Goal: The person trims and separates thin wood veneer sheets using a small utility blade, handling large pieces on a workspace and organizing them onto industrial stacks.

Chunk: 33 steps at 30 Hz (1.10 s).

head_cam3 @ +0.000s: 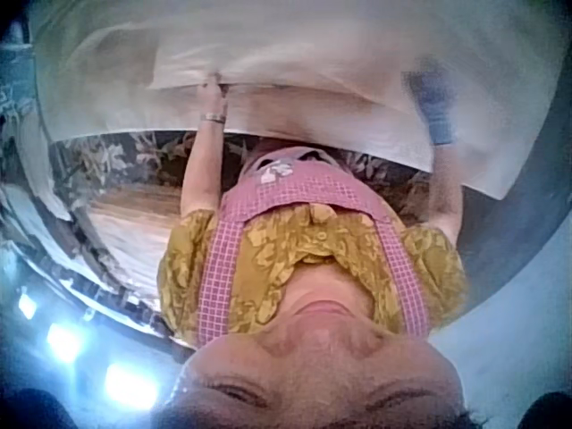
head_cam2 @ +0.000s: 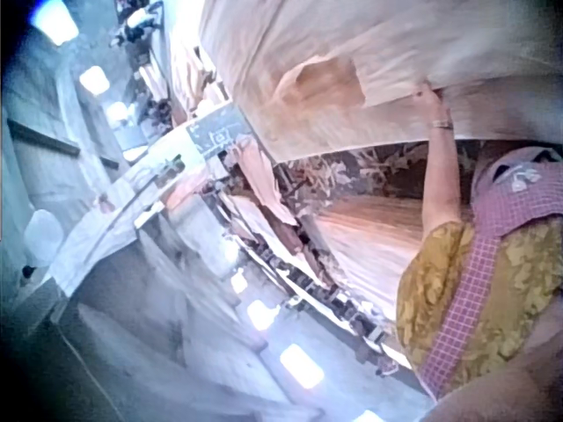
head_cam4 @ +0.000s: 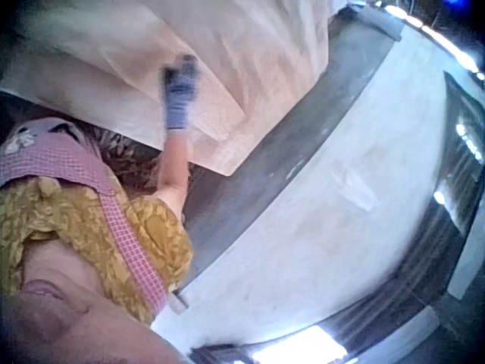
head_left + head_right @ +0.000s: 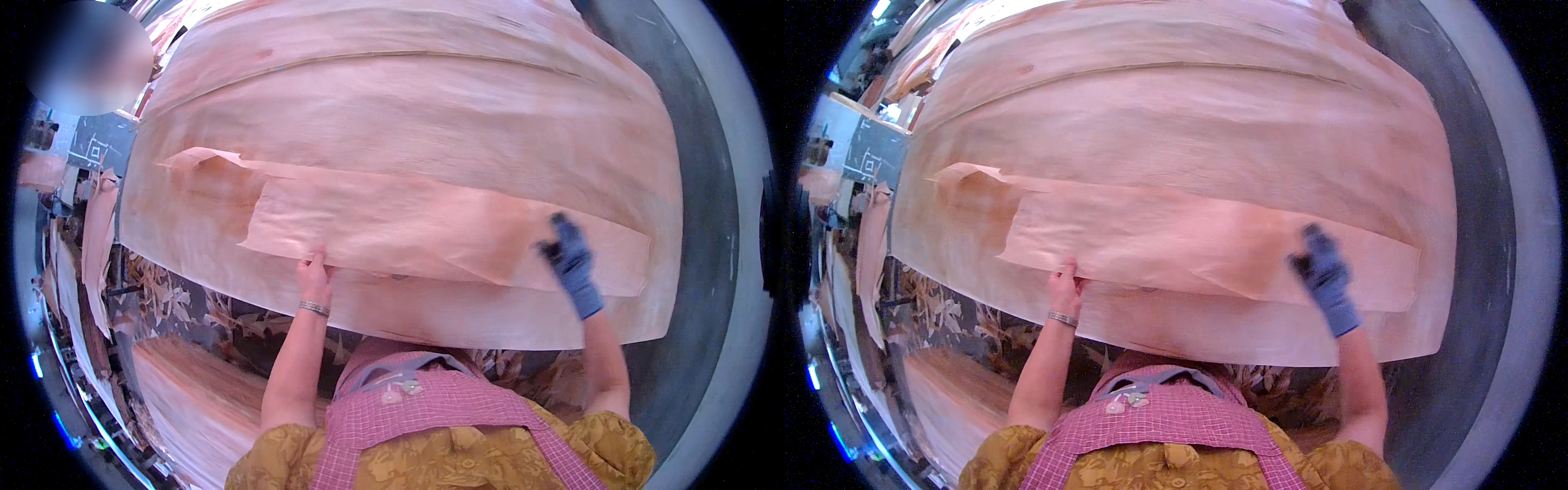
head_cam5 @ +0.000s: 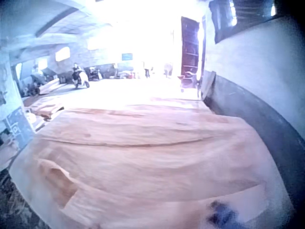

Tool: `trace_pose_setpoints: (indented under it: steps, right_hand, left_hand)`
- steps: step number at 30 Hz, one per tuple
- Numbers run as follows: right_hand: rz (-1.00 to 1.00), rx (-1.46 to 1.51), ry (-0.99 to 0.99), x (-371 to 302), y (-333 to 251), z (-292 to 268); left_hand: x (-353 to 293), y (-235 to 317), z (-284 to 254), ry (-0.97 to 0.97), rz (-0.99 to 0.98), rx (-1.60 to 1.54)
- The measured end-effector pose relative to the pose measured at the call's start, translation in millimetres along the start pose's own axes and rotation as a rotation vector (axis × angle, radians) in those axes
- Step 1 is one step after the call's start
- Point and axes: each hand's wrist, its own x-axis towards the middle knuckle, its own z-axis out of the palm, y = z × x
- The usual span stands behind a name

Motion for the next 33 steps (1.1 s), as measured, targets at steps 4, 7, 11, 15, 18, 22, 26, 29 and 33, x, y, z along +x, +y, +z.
trace_pose_setpoints:
  steps: [4, 7, 11, 15, 18, 22, 26, 29, 33]
  right_hand:
    - [-0.214, 0.115, -0.236, -20, -107, 37]
    - [-0.239, 0.05, -0.33, -32, -117, 64]
    - [-0.339, -0.041, -0.369, -52, -95, 84]
    - [-0.352, -0.047, -0.415, -59, -98, 84]
    - [-0.393, -0.049, -0.363, -65, -106, 87]
    - [-0.277, 0.054, -0.369, -52, -122, 74]
    - [-0.135, 0.112, -0.163, -13, -141, 79]
    - [-0.047, 0.05, -0.184, 18, -143, 82]
    - [0.074, -0.101, -0.306, 32, -144, 85]
  left_hand:
    - [-5, 5, 1, 0.023, 0.002, 0.045]
    - [-12, 23, 3, 0.064, 0.013, 0.096]
    - [5, 18, -13, 0.137, 0.097, 0.273]
    - [21, 7, -22, 0.16, 0.181, 0.38]
    - [18, 7, -24, 0.178, 0.18, 0.318]
    - [17, 11, -25, 0.141, 0.174, 0.277]
    - [11, 16, -23, 0.145, 0.18, 0.368]
    - [11, 15, -23, 0.135, 0.176, 0.386]
    - [15, 14, -26, 0.098, 0.155, 0.339]
